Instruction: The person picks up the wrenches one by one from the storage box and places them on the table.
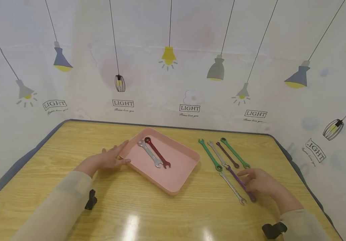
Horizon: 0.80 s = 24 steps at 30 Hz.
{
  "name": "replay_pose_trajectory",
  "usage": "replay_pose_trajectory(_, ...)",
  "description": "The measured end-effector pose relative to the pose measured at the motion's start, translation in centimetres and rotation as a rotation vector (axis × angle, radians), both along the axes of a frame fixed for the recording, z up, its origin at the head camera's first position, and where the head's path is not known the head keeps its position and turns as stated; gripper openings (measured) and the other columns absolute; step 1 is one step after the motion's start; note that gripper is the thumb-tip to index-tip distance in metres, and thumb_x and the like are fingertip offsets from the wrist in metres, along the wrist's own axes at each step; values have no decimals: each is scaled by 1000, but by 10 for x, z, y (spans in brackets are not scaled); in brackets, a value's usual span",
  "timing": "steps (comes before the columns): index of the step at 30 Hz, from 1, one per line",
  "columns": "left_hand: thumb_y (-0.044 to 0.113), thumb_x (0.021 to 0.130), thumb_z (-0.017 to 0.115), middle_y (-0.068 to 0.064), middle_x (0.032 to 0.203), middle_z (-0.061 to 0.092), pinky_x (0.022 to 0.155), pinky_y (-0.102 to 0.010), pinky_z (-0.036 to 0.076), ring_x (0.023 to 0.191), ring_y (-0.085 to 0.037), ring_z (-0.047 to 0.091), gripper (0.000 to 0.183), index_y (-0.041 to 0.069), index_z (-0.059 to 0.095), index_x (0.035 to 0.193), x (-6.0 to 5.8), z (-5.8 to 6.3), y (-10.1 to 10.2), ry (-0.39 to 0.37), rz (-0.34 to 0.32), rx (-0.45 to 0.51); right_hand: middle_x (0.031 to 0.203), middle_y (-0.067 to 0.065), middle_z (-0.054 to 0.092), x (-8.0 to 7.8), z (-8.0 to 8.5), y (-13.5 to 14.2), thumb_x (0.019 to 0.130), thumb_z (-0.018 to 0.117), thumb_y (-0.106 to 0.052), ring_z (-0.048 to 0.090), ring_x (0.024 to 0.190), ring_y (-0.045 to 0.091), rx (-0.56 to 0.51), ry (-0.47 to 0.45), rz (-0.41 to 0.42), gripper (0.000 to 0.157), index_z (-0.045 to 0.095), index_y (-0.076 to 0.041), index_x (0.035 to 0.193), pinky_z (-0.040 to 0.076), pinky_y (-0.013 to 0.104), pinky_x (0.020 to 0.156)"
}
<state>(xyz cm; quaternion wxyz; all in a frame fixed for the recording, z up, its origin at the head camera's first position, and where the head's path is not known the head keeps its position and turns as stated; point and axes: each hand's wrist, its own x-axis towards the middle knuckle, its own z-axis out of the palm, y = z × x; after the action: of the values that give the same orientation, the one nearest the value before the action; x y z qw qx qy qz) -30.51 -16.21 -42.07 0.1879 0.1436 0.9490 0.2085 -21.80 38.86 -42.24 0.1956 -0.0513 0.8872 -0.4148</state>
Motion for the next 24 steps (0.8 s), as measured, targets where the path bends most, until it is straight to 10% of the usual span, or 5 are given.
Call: replay_pose_trajectory(24,55,98,48,-28,156,14,107,-70,-7,143,-49,5,87,14,1,158,-5,-3,1,23,-26,2,116,24,59,-3,12,-32,92,64,-7,63,99,32,-59,169,30,54,44,10,139,57,38,75)
